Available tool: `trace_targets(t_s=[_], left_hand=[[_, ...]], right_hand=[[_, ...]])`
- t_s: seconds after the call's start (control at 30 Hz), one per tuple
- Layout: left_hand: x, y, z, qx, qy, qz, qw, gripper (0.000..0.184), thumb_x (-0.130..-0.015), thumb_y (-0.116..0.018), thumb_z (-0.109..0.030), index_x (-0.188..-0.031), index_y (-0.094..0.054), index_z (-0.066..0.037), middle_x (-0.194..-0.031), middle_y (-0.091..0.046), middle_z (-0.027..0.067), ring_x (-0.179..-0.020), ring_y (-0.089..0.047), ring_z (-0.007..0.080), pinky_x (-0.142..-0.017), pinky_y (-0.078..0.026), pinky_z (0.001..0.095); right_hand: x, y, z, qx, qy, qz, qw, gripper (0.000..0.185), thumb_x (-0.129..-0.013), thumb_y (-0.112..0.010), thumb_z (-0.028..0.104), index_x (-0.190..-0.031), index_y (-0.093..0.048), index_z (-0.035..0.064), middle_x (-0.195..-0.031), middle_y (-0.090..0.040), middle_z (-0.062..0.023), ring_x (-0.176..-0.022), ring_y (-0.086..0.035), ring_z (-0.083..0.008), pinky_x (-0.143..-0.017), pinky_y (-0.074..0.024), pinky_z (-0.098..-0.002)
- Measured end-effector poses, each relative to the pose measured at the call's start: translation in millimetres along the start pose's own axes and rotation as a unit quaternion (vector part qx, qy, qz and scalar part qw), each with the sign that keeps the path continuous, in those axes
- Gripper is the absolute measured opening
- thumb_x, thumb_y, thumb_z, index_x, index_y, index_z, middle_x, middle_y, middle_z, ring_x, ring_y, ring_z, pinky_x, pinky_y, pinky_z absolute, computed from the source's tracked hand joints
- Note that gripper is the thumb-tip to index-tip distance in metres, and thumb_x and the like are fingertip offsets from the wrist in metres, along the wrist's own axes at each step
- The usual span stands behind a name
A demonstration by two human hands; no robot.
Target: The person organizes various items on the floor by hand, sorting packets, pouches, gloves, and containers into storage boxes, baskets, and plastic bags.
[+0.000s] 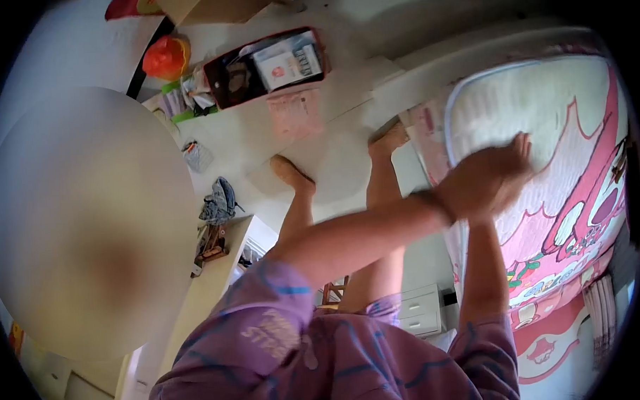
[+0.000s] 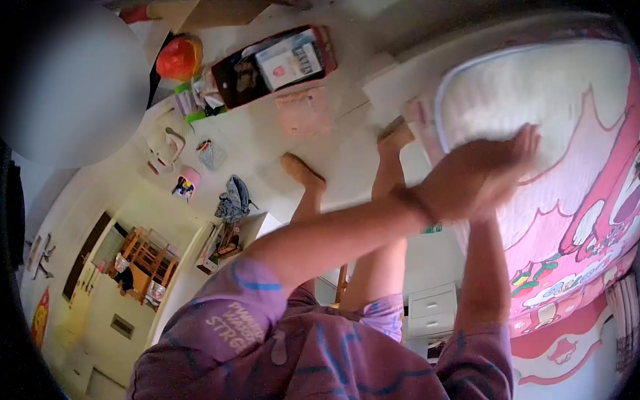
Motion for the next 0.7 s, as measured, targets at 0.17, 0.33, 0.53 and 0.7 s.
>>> trace_targets(t_s=[0.17,0.33,0.53,0.7], left_hand=[[247,96,23,-0.034,0.181,0.164,0.969,0.029,-0.075,-0.063,-0.007,-0.103,-0.066,-0.014,-0.096,-0.063,0.0033,-0.094,-0.061,0.025,-0.088,-0.048,0.0387],[408,205,164,-0.389,0.456,0.244,0.762,0.024,-0.083,-0.054,-0.006,-0.105,-0.065,-0.008,-0.105,-0.065,0.0066,-0.105,-0.06,0.0251,-0.091,-0.045,0.0462],[429,271,313,-0.557,0.359,0.139,0.735,0.056,-0.086,-0.061,-0.019,-0.139,-0.045,-0.016,-0.151,-0.031,0.0119,-0.142,-0.023,0.0335,-0.111,-0.022,0.0601],[424,266,388,-0.452,0.372,0.279,0.761,0.101,-0.065,-0.077,-0.049,-0.149,-0.027,-0.027,-0.158,-0.013,0.01,-0.145,-0.006,0.0397,-0.107,-0.008,0.0734]], right_hand=[[14,-26,-57,0.083,-0.018,-0.056,0.995,0.045,-0.091,-0.04,0.011,-0.131,-0.051,-0.0032,-0.135,-0.051,-0.0202,-0.126,-0.048,-0.0337,-0.107,-0.0362,-0.0402],[16,-18,-80,0.034,-0.046,-0.051,0.997,0.047,-0.099,-0.042,0.027,-0.132,-0.049,-0.005,-0.134,-0.052,-0.0201,-0.123,-0.05,-0.0311,-0.109,-0.0352,-0.0377],[170,-151,263,0.015,0.113,0.52,0.846,0.023,-0.088,-0.06,0.016,-0.11,-0.064,0.009,-0.114,-0.063,-0.0115,-0.1,-0.062,-0.0214,-0.084,-0.0518,-0.0361],[201,-199,304,-0.142,0.369,0.75,0.53,0.049,-0.086,-0.061,0.028,-0.129,-0.049,0.0083,-0.121,-0.058,-0.0164,-0.107,-0.059,-0.0309,-0.092,-0.0456,-0.0476]])
Point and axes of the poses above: each hand's wrist, its own x-axis away from the middle knuckle, its own y-axis out of the back of the hand, z = x × y, the point moved 3 cm from there along -x, towards the middle knuckle
